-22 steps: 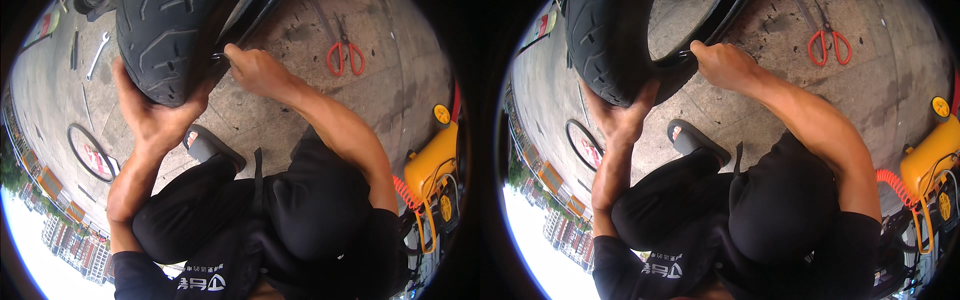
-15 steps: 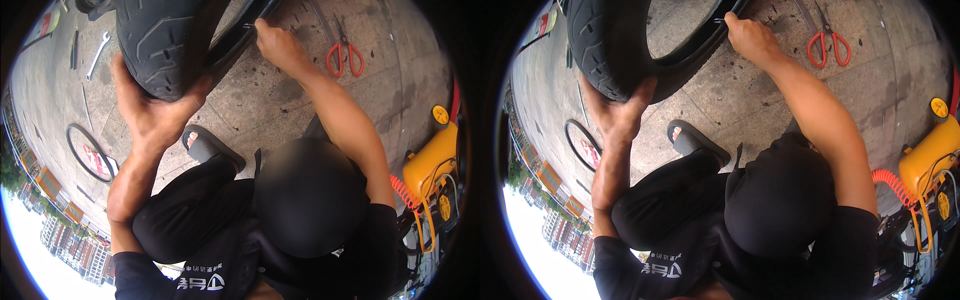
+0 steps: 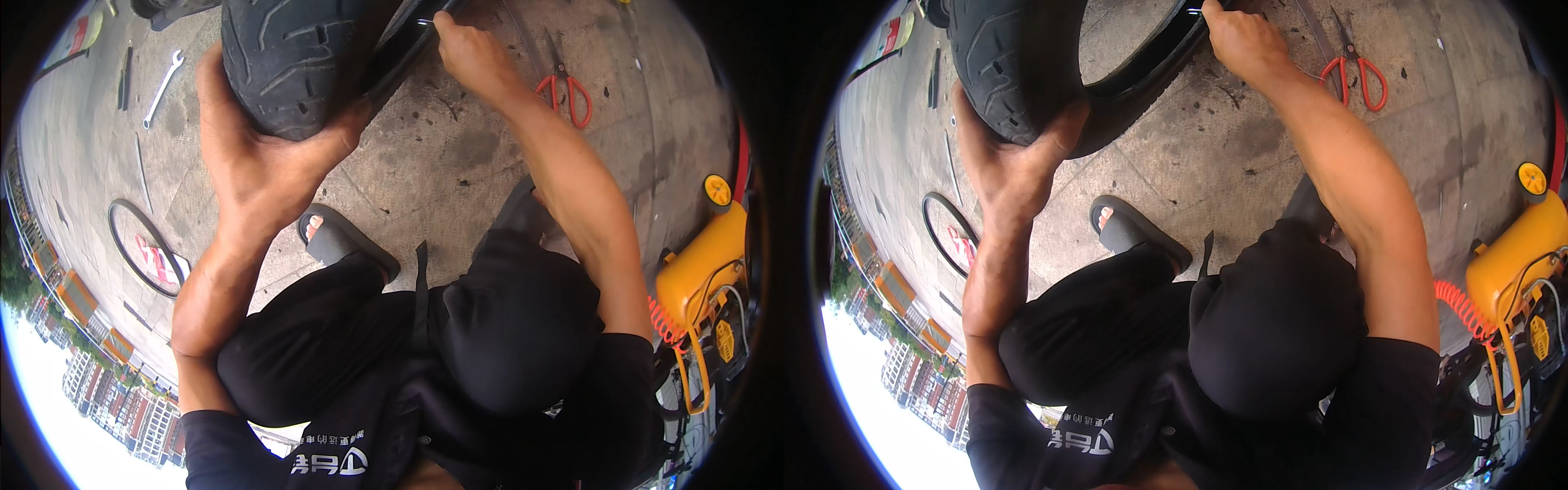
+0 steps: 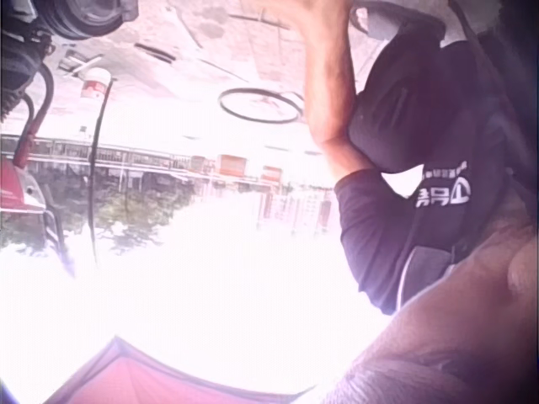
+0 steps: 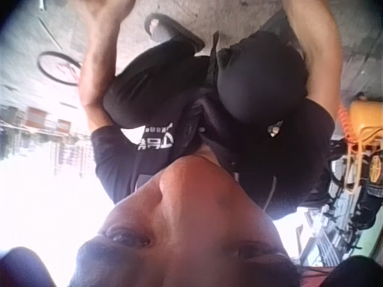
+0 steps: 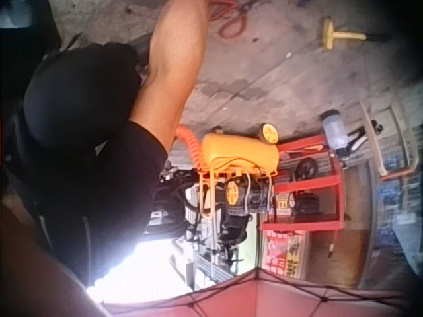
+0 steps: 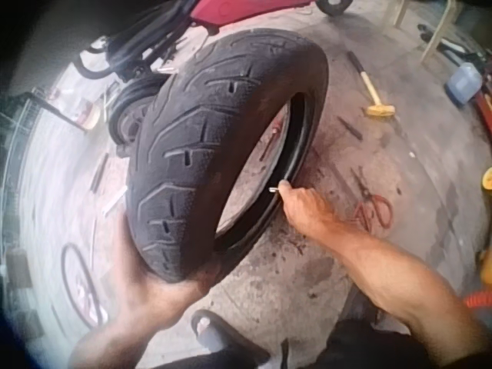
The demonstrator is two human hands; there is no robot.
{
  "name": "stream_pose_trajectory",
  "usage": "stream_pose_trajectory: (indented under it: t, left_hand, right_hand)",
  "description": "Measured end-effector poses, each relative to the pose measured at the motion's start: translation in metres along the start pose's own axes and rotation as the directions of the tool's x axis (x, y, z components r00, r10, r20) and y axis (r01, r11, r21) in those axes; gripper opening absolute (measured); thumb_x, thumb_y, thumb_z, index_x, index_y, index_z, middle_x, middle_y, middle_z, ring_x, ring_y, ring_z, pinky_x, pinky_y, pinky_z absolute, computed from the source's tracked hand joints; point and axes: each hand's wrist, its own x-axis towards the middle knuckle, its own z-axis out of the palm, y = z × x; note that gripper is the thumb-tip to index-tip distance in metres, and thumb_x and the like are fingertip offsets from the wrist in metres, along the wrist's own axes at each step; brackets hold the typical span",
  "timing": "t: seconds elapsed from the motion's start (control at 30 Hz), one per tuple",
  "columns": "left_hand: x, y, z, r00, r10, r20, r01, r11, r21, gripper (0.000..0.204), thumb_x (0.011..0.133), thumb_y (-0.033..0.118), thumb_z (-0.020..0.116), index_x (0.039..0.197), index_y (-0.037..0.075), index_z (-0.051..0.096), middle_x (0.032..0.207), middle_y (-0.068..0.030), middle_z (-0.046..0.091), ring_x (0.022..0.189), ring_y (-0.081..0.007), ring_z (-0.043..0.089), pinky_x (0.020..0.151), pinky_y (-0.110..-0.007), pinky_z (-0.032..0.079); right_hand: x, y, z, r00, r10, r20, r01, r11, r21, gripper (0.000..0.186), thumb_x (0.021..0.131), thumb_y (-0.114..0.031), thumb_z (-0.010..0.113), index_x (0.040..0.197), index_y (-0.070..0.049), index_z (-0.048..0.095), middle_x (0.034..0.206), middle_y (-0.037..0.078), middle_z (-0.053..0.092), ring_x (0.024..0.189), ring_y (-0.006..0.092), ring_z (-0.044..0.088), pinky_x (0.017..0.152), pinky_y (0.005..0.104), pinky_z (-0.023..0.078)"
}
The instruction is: The person holds a motorcycle tire and uses a red tire lever to pry the tire bead over the rim edge, working around the circumference to seat the tire onto the rim.
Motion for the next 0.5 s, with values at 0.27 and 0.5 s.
stream_pose_trajectory:
  t: [0.27, 0.5]
  left_hand:
    - [0.005, 0.005, 0.002, 0.997, 0.074, 0.002, -0.074, 0.993, 0.093, 0.086, 0.064, 0.020, 0.089, 0.131, -0.001, 0.040, 0.109, -0.0157, 0.064, 0.098, -0.0224, 0.066, 0.087, -0.035, 0.053]
    - [0.011, 0.011, 0.006, 0.994, 0.107, -0.024, -0.106, 0.993, 0.042, 0.088, 0.064, 0.034, 0.092, 0.129, -0.002, 0.045, 0.109, -0.0159, 0.064, 0.098, -0.0261, 0.065, 0.088, -0.037, 0.051]
  right_hand:
    - [0.001, 0.000, -0.007, 0.998, -0.046, 0.033, 0.047, 0.999, -0.021, 0.021, 0.092, -0.008, 0.048, 0.113, -0.004, 0.048, 0.080, 0.024, 0.068, 0.080, 0.0434, 0.067, 0.068, 0.0543, 0.054]
    - [0.017, 0.019, -0.020, 0.997, 0.014, -0.079, -0.024, 0.992, -0.121, 0.032, 0.089, -0.007, 0.050, 0.121, -0.002, 0.050, 0.079, 0.025, 0.067, 0.079, 0.0432, 0.067, 0.068, 0.0544, 0.053]
